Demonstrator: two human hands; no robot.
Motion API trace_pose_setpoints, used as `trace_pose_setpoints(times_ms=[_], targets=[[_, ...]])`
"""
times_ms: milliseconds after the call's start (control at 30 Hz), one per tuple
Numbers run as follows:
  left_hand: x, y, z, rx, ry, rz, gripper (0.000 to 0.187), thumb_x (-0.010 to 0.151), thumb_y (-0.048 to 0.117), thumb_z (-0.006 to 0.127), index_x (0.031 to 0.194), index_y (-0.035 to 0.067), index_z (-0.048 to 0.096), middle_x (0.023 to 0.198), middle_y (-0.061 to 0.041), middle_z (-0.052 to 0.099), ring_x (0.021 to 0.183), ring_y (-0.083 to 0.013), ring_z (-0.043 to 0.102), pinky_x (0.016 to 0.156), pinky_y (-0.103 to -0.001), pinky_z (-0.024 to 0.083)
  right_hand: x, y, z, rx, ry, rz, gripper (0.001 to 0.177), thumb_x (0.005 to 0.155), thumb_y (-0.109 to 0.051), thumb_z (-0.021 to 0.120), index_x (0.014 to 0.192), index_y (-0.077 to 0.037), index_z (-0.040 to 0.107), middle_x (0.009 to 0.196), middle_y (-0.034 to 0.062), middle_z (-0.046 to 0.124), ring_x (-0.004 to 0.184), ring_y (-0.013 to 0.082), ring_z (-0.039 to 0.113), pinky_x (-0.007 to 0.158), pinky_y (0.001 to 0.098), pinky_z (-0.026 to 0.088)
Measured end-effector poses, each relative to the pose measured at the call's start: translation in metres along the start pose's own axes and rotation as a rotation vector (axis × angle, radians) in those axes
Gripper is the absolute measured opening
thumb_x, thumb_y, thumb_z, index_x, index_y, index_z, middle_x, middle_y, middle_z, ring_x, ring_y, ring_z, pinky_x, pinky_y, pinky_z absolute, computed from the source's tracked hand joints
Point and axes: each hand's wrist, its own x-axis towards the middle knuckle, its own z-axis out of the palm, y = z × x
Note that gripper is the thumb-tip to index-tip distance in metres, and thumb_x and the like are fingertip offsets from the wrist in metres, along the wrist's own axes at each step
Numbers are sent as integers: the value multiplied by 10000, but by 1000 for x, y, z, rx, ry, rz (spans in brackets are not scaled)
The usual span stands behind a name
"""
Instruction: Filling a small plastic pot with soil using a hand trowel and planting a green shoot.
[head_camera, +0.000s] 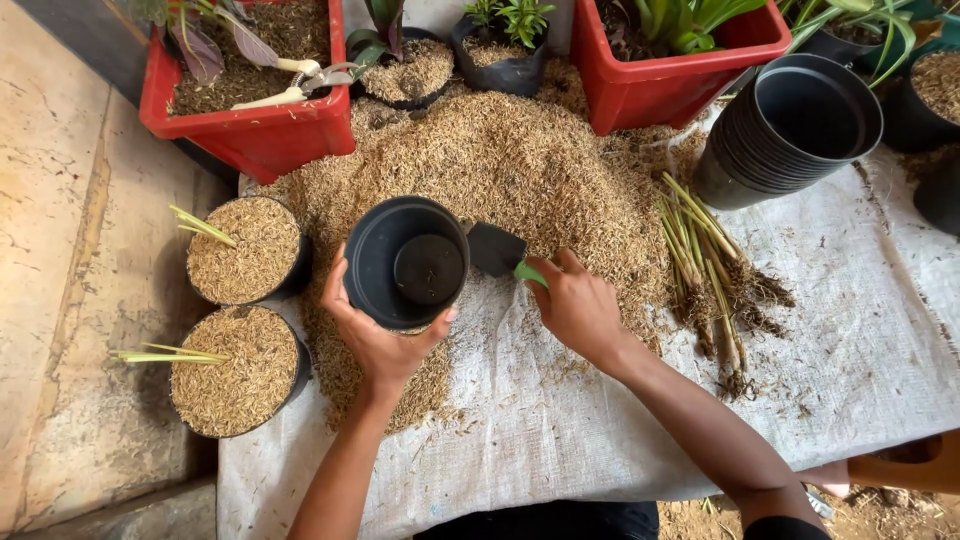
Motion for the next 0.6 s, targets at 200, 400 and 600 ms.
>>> trace_pose_setpoints(times_ms=[200, 400, 600], targets=[[-9, -6, 3, 22, -56, 8, 1210, 584, 529, 912, 1421, -80, 285, 1445, -397, 422, 1245, -482, 570, 907, -539, 566, 9, -7, -6, 128, 25, -18, 290, 978, -121, 626, 1253, -121, 717, 978, 171, 675, 618, 291, 730, 549, 381, 612], [-9, -6, 1, 6, -95, 22, 1216, 592, 545, 897, 1427, -76, 268, 1436, -402, 422, 1227, -474, 582, 881, -535, 590, -11, 12, -38, 147, 74, 0, 300, 959, -100, 647, 1252, -96, 716, 950, 170, 680, 658, 330, 743, 552, 386, 610], [-16, 11, 17, -5, -226, -85, 1237, 580, 570, 913, 1428, -61, 271, 1434, -396, 440, 1209, -491, 599, 902, -571, 588, -16, 76, -70, -37, 312, 56, 290, 967, -103, 705, 1253, -129, 743, 983, 145, 693, 760, 317, 722, 608, 398, 578]])
